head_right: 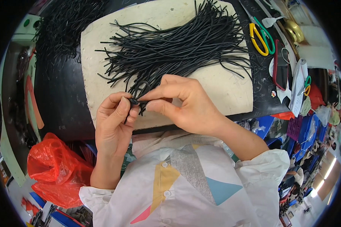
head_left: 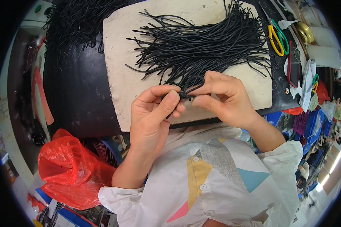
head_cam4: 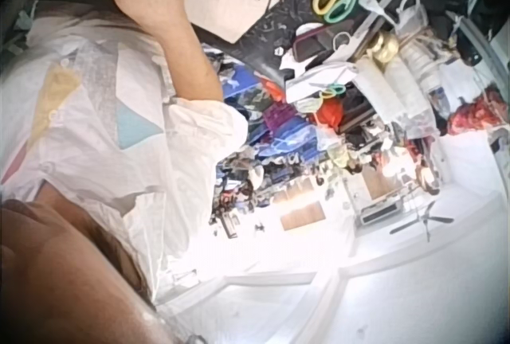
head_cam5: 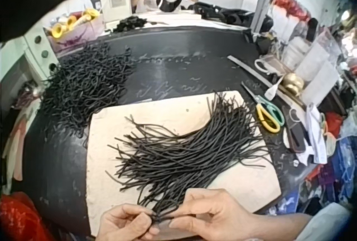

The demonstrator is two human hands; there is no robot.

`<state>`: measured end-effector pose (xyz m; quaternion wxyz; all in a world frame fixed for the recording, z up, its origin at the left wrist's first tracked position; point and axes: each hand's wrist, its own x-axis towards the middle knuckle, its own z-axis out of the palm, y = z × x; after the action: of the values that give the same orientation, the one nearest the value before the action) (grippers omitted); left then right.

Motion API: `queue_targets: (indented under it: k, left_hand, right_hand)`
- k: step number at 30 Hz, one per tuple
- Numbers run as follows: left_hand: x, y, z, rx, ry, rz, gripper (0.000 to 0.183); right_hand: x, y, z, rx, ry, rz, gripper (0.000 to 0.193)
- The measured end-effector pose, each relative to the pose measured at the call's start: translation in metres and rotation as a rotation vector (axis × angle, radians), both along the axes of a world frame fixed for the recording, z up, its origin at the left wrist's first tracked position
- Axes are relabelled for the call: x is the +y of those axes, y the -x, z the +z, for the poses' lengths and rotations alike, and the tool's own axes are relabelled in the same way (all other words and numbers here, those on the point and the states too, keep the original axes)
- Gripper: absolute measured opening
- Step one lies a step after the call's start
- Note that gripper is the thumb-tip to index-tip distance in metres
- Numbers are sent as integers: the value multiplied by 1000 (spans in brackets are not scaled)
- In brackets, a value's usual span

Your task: The recorder is tying knots in thin black elastic cords as part of a manufacturing process.

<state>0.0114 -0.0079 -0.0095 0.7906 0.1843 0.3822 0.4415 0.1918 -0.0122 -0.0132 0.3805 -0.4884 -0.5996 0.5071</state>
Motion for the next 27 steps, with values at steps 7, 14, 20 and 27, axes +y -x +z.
queue_targets:
  k: [7,14,20,27]
  left_hand:
    - [1,-13,6,385,-250,30,16]
    - [-1,-12,2,238,-85,121,24]
    - [6,-10,2,247,-118,116,17]
    - [7,-5,15,417,-206,-144,29]
  right_hand:
    - [-2,-4,11,-176,-159,16,15]
    - [-3,1,13,-310,-422,26,16]
    - [4,-11,-5,-214,-378,54,18]
    - [7,-7,12,60,149,-45,15]
